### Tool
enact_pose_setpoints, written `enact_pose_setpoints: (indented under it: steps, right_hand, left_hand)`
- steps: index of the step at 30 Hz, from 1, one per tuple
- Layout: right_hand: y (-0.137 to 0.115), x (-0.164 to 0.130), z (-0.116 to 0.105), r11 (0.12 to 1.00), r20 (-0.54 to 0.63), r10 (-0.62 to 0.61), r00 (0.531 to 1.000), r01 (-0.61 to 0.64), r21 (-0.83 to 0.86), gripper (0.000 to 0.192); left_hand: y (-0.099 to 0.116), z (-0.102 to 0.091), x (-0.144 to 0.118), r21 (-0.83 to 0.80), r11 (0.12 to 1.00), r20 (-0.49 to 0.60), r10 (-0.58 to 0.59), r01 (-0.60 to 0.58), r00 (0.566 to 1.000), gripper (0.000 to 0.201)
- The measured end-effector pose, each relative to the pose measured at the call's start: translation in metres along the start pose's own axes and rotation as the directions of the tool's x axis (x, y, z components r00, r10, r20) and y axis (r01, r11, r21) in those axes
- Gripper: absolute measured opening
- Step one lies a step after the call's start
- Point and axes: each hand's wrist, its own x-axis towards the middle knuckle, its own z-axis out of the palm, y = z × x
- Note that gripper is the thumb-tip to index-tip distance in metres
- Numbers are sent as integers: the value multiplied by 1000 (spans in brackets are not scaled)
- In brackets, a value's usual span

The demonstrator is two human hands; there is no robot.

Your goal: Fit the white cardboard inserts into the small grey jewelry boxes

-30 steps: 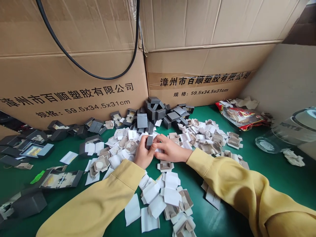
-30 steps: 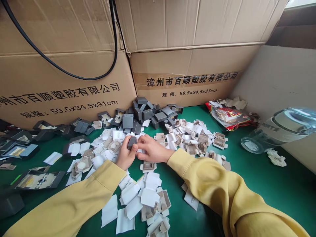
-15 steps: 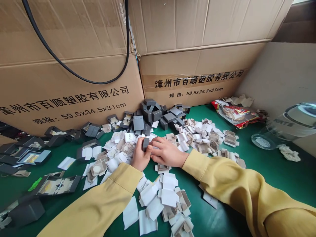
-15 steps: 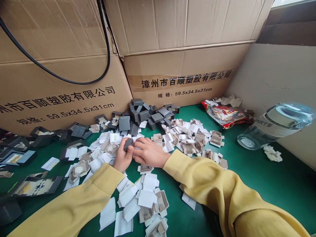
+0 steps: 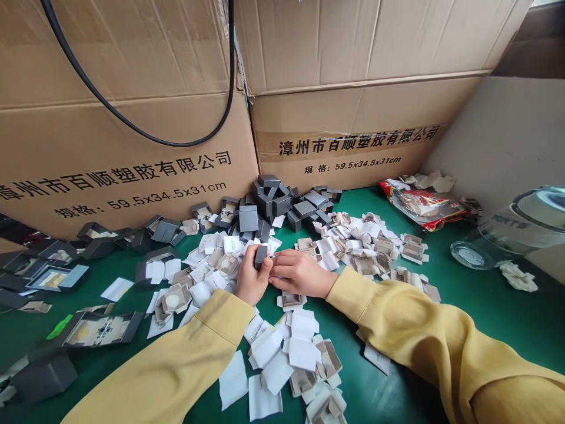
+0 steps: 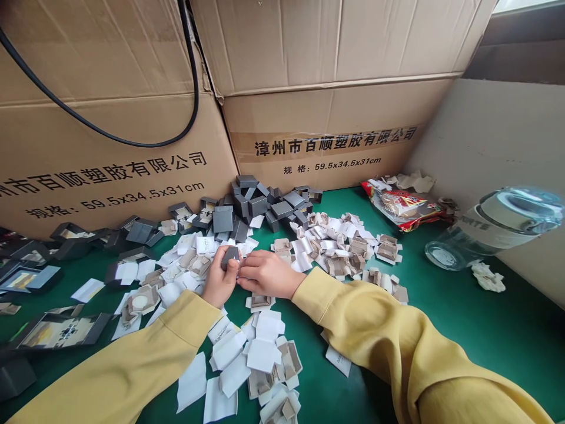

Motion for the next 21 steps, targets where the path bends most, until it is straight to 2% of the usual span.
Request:
enact_pose_setpoints:
  steps: [7,11,14,17,19,21]
  right_hand:
    - [-4,-2,0,1000,14,-21,1000,21,4,25]
    - [-5,-4,-1,989,-10,36,999,-34,140,21]
    - [-6,-3,-2,931,-101,194,976,-151,333,19]
    - [-5,-1,-2,855,-178,424,888,-328,402,13]
    - [-5,0,-1,796,-131,531,837,-439,417,13]
    - [-4,0,0,744,-10,565,825,-504,439,16]
  left_hand:
    - [0,0,1,-3,1000,-4,11,-11,1000,37]
    - [-4,1,1,-27,1000,-6,8,-9,1000,33]
    - [1,0,0,-45,999,-28,-5,3,1000,32]
    - [10,-1,-2,-48,999,-91,4,-8,996,29]
    - [16,-3,-3,-41,998,-126,44,-50,991,25]
    - [20,-3,-3,-55,992,-129,102,-109,986,19]
